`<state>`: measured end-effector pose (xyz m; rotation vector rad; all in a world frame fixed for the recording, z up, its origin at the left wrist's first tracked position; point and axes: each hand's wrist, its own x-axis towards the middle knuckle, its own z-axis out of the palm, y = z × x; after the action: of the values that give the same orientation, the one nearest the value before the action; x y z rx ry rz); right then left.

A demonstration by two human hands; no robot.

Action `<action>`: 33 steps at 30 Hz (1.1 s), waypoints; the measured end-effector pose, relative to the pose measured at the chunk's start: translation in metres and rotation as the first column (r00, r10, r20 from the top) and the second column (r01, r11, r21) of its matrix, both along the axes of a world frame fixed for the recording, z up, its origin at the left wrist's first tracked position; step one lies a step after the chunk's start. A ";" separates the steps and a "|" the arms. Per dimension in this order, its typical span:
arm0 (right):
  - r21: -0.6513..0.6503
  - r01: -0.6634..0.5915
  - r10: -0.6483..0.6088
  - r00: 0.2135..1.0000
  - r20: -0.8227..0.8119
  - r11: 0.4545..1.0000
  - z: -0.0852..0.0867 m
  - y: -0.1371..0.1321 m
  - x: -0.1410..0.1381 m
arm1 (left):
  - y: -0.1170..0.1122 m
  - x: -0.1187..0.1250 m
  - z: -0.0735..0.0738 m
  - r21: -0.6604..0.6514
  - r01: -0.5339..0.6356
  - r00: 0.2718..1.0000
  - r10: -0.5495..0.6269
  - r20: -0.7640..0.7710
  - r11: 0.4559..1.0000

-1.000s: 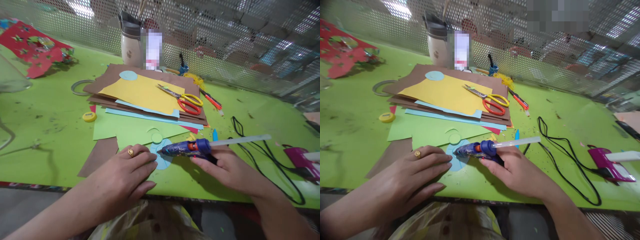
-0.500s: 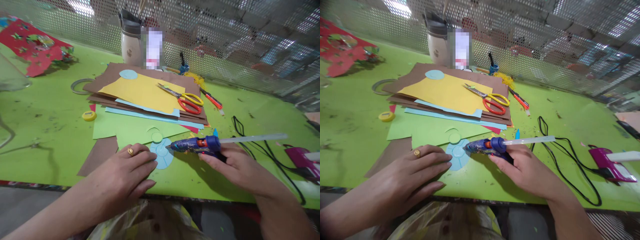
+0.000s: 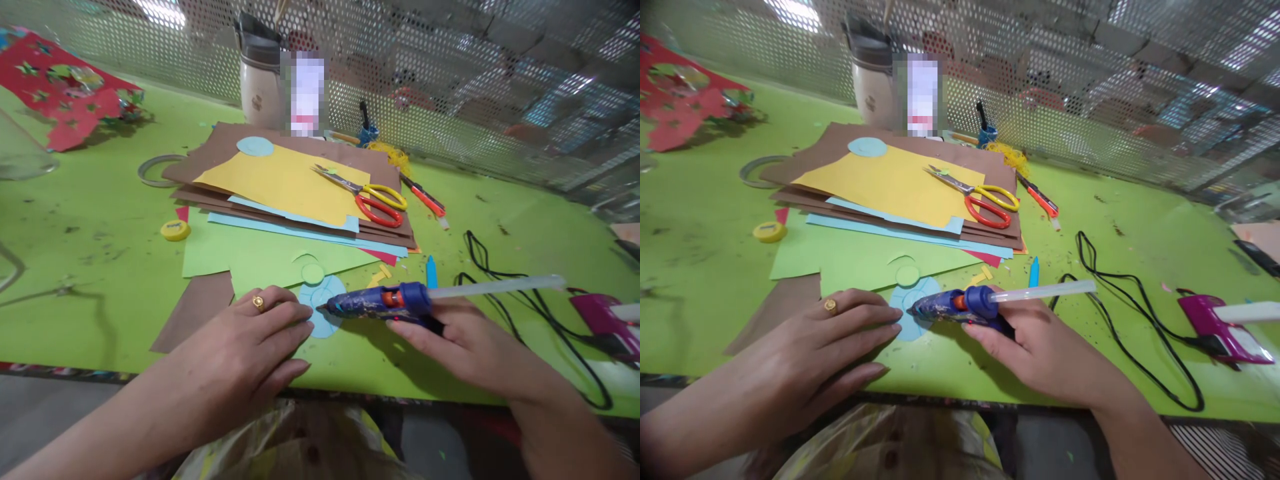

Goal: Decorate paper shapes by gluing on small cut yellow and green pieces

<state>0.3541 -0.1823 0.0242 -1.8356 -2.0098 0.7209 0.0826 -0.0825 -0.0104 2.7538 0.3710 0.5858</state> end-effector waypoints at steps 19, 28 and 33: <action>0.073 0.085 -0.083 0.996 -0.030 0.994 0.001 0.004 0.007 | 0.003 0.001 0.000 0.017 0.035 0.999 -0.034 -0.036 0.999; -0.055 0.094 -0.092 0.995 0.023 0.994 0.001 -0.008 0.012 | 0.002 -0.001 -0.002 0.001 0.032 0.999 -0.032 -0.035 0.999; -0.041 0.071 -0.072 0.996 -0.043 0.997 -0.001 -0.003 0.005 | 0.002 0.000 0.000 -0.016 0.036 0.998 -0.036 -0.044 0.999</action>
<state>0.3587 -0.1850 0.0231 -1.8861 -1.9047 0.7790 0.0824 -0.0802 -0.0105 2.7570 0.3340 0.5115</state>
